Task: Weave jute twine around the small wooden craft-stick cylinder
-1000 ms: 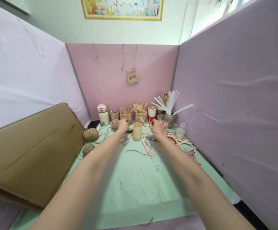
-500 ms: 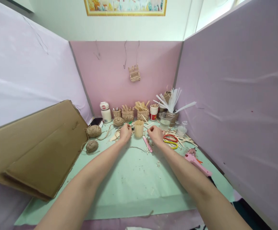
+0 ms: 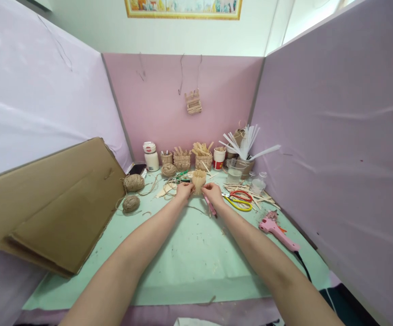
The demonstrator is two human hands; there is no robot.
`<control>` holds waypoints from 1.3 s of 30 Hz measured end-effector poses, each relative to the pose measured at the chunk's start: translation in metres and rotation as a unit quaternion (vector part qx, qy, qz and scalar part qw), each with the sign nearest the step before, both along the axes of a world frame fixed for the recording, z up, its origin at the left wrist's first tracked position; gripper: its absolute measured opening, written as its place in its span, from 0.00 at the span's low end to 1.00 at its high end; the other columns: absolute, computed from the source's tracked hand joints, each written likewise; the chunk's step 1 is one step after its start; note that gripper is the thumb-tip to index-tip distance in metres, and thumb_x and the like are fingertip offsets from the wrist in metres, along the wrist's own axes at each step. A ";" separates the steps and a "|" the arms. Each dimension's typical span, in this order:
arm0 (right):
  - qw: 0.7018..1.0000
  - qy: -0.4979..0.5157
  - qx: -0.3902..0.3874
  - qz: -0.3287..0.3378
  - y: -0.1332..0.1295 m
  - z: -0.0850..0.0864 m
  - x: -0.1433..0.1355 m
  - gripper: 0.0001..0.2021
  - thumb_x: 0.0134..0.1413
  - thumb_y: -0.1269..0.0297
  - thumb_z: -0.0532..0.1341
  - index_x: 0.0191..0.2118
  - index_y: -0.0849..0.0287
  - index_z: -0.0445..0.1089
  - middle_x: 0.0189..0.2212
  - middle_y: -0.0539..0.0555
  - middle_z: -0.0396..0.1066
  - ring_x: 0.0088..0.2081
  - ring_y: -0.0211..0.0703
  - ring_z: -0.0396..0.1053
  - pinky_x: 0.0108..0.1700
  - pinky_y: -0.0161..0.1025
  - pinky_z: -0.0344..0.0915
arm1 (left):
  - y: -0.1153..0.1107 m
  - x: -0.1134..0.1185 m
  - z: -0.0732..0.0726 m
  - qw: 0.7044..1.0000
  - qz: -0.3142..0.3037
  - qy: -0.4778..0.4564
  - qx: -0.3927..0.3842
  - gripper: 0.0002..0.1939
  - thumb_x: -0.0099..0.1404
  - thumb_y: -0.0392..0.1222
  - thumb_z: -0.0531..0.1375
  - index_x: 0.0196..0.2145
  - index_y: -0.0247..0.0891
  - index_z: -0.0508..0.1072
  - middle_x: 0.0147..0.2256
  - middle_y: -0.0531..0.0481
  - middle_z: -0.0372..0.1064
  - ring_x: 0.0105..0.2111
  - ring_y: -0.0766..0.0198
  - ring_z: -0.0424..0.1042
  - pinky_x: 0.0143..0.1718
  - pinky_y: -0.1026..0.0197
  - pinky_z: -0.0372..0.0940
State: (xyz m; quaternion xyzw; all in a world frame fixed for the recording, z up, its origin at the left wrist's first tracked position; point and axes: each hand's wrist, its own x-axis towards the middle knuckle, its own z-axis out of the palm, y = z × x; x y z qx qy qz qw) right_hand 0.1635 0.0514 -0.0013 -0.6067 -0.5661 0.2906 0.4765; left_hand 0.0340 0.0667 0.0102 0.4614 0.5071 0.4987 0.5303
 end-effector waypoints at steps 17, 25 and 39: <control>0.999 0.031 0.009 0.022 0.006 -0.013 0.000 0.11 0.39 0.59 0.62 0.30 0.60 0.72 0.29 0.51 0.74 0.32 0.40 0.70 0.38 0.36 0.62 | -0.004 0.015 0.001 0.970 0.083 -0.177 -0.144 0.07 0.52 0.25 0.61 0.22 0.30 0.67 0.15 0.54 0.62 0.14 0.76 0.61 0.17 0.73 0.57; 0.997 0.070 0.016 0.016 0.008 -0.019 -0.003 0.11 0.39 0.59 0.62 0.30 0.60 0.72 0.29 0.52 0.74 0.32 0.41 0.70 0.37 0.37 0.64 | -0.004 0.021 -0.004 0.967 0.122 -0.201 -0.097 0.10 0.45 0.26 0.65 0.22 0.31 0.67 0.16 0.54 0.63 0.15 0.76 0.61 0.19 0.71 0.59; 0.997 0.068 0.040 0.016 0.018 -0.034 -0.006 0.11 0.42 0.58 0.60 0.31 0.59 0.72 0.29 0.52 0.74 0.33 0.41 0.69 0.39 0.38 0.64 | -0.013 0.036 -0.019 0.967 0.213 -0.139 0.008 0.07 0.41 0.28 0.62 0.21 0.33 0.67 0.16 0.56 0.63 0.17 0.72 0.64 0.24 0.66 0.62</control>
